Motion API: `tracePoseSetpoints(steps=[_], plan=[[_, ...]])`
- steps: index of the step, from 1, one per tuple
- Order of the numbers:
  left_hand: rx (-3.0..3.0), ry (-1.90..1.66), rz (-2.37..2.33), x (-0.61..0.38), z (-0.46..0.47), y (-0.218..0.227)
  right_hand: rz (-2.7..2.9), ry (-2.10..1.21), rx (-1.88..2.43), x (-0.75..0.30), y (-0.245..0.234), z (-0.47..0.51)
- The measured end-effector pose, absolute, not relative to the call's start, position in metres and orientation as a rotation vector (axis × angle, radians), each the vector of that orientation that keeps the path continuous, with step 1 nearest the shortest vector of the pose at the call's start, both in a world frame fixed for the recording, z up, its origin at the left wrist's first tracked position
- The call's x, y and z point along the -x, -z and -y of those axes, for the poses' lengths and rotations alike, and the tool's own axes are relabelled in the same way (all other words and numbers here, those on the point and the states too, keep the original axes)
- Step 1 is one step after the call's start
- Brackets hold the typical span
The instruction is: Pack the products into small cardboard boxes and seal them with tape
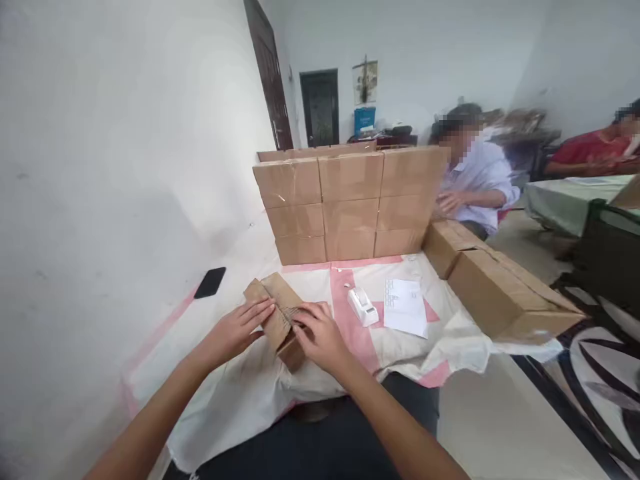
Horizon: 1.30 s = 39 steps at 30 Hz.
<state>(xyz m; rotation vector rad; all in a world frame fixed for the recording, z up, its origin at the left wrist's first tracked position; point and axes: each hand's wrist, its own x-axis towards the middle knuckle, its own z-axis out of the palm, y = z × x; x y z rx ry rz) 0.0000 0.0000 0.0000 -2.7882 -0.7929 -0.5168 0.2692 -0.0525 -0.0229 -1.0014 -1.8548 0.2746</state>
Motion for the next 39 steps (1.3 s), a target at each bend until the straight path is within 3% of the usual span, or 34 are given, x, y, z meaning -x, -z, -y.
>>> tracePoseSetpoints(steps=[7, 14, 18, 23, 27, 31, 39], plan=[[2.961, 0.522, 1.160, -0.024, 0.017, -0.009, 1.847, -0.337, 1.034, -0.266, 0.028, 0.067], [2.940, 0.125, 1.619, -0.061, 0.031, -0.031, 1.806, -0.579, 0.907, -0.273, 0.031, 0.098], [2.695, 0.069, 1.817, -0.089, 0.053, -0.024, 1.649, -0.686, 0.968, -0.293, 0.041, 0.096], [2.638, 0.119, 1.630, -0.104, 0.065, -0.022, 1.421, -0.359, 1.230, -0.337, 0.057, 0.075], [2.928, 0.060, 1.172, -0.064, 0.052, -0.037, 1.245, -0.203, 1.472, -0.381, 0.072, 0.056], [2.824, 0.264, 1.000, -0.008, 0.034, -0.030, 1.122, -0.480, 1.576, -0.406, 0.085, 0.044], [2.497, 0.551, 1.724, -0.023, 0.045, 0.001, 1.077, -0.731, 1.731, -0.418, 0.064, 0.016]])
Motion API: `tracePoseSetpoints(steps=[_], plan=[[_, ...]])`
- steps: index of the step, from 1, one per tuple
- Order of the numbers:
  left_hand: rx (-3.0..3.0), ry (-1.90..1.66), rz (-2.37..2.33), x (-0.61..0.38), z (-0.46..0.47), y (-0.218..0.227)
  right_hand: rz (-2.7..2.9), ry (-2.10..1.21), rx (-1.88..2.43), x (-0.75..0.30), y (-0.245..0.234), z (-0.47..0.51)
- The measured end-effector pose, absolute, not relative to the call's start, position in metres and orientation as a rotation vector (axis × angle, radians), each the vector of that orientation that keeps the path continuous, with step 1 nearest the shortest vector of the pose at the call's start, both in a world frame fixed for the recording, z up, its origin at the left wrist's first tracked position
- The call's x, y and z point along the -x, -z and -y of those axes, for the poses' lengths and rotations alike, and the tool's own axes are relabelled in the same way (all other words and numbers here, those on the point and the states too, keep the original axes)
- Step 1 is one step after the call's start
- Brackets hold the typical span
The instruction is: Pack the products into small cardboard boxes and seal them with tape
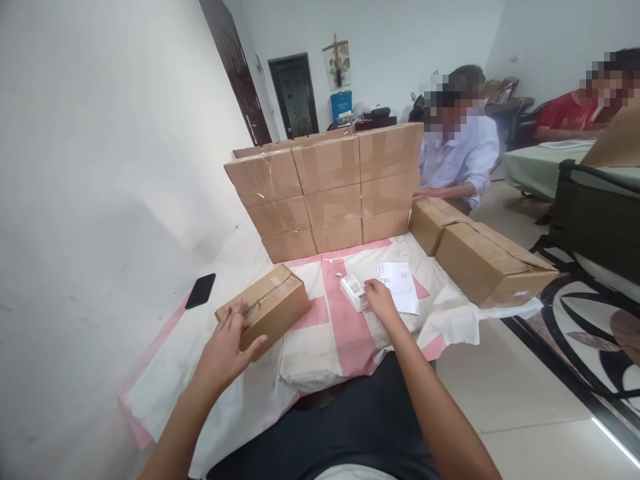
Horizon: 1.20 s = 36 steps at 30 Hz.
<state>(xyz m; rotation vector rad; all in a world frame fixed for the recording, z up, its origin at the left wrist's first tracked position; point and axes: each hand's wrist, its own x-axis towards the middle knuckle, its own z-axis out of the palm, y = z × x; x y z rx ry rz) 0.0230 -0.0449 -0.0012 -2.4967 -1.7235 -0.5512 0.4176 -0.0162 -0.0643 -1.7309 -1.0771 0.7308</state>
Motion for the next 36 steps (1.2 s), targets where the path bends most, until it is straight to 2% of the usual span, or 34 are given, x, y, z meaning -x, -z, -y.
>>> tracePoseSetpoints(steps=[3, 10, 12, 14, 17, 19, 24, 31, 36], plan=[[2.526, 0.501, 1.787, -0.031, 0.031, 0.006, 1.088, -0.883, 1.775, -0.423, 0.053, 0.007], [2.771, 0.604, 1.516, 0.010, -0.016, -0.002, 0.981, -1.301, 1.728, -0.434, 0.051, -0.001], [2.617, 0.771, 1.530, 0.008, -0.006, 0.001, 0.936, -1.409, 1.689, -0.437, 0.052, -0.003], [2.406, 1.084, 1.525, -0.011, 0.013, 0.015, 0.900, -1.485, 1.664, -0.439, 0.051, -0.004], [2.288, 1.541, 1.429, -0.078, 0.039, 0.047, 0.881, -1.525, 1.660, -0.436, 0.046, -0.006], [2.563, 1.502, 1.314, -0.142, 0.042, 0.063, 0.890, -1.517, 1.670, -0.433, 0.041, -0.006], [3.156, 1.040, 1.211, -0.269, -0.006, 0.084, 0.923, -1.391, 1.711, -0.421, 0.034, 0.000], [3.115, 1.292, 1.142, -0.279, -0.038, 0.118, 0.915, -1.206, 1.632, -0.405, 0.043, 0.025], [3.119, 1.266, 1.111, -0.278, -0.033, 0.118, 0.862, -1.154, 1.612, -0.395, 0.051, 0.049]])
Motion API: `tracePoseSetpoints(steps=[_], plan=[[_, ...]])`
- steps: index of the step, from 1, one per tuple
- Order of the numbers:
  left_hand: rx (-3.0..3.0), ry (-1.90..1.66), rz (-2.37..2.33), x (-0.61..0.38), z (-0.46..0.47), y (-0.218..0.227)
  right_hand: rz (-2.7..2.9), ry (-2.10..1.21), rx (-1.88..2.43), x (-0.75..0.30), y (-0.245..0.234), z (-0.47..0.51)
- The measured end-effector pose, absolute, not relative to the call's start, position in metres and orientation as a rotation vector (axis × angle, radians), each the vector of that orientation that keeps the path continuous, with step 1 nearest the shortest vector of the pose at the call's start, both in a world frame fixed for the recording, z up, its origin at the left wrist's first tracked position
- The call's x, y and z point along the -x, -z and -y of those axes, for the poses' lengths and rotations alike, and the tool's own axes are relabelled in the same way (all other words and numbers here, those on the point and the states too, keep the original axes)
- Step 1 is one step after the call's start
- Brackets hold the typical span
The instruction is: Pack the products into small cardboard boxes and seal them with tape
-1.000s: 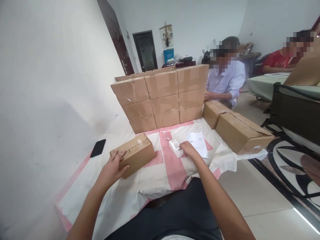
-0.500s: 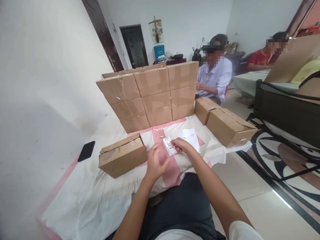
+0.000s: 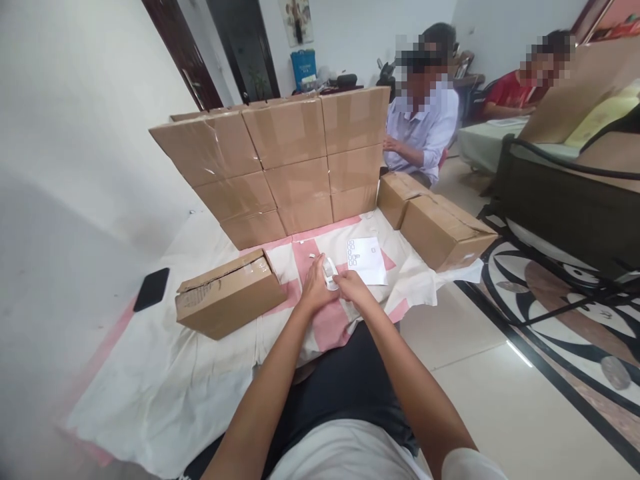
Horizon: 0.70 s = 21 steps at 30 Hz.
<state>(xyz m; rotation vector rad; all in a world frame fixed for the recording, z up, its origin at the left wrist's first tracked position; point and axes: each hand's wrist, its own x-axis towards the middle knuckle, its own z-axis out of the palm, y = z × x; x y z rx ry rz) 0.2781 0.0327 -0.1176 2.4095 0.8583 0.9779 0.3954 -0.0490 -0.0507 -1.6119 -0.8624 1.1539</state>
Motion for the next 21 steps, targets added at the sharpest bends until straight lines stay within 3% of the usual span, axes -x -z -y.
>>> tracePoseSetpoints(steps=[21], plan=[[-2.381, -0.958, -0.904, -0.278, -0.031, 0.113, 0.738, -1.095, 1.530, -0.378, 0.065, 0.098]])
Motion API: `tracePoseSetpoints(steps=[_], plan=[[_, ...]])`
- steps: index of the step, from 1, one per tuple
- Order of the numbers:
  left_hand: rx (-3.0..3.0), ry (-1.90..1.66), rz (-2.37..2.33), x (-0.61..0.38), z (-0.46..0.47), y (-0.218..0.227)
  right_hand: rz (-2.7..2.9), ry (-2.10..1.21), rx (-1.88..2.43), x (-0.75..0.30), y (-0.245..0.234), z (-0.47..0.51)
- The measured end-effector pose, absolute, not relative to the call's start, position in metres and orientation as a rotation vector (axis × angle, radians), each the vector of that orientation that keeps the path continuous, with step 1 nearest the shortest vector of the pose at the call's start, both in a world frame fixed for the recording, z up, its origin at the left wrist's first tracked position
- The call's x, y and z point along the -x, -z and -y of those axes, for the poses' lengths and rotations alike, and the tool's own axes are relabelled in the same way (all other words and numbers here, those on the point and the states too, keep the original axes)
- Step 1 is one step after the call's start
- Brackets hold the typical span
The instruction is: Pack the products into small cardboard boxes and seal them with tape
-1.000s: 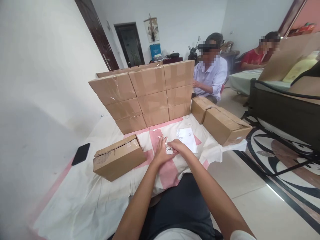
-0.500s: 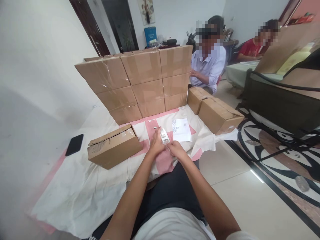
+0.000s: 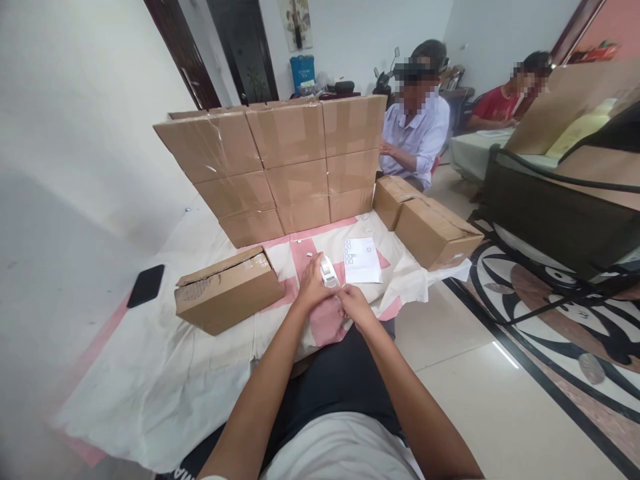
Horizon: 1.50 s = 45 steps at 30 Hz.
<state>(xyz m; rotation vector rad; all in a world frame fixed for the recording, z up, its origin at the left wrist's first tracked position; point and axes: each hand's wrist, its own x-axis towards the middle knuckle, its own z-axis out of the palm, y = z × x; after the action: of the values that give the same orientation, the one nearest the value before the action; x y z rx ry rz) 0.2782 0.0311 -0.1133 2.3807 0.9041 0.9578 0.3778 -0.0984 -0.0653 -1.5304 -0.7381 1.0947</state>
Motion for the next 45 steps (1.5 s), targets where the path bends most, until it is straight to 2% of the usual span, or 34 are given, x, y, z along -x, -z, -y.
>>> tracePoseSetpoints(steps=[13, 20, 29, 45], plan=[[-2.369, -0.916, -0.917, -0.275, -0.030, 0.110, 0.546, -1.053, 1.434, -0.360, 0.087, 0.093], [-2.380, -0.913, -0.895, -0.274, -0.027, 0.108, 0.472, -0.936, 1.237, -0.346, 0.082, 0.101], [-2.371, -0.839, -0.942, -0.274, -0.028, 0.107, 0.311, -0.952, 1.077, -0.330, 0.079, 0.109], [-2.377, -0.852, -0.908, -0.273, -0.029, 0.111, 0.271, -0.971, 1.043, -0.323, 0.089, 0.140]])
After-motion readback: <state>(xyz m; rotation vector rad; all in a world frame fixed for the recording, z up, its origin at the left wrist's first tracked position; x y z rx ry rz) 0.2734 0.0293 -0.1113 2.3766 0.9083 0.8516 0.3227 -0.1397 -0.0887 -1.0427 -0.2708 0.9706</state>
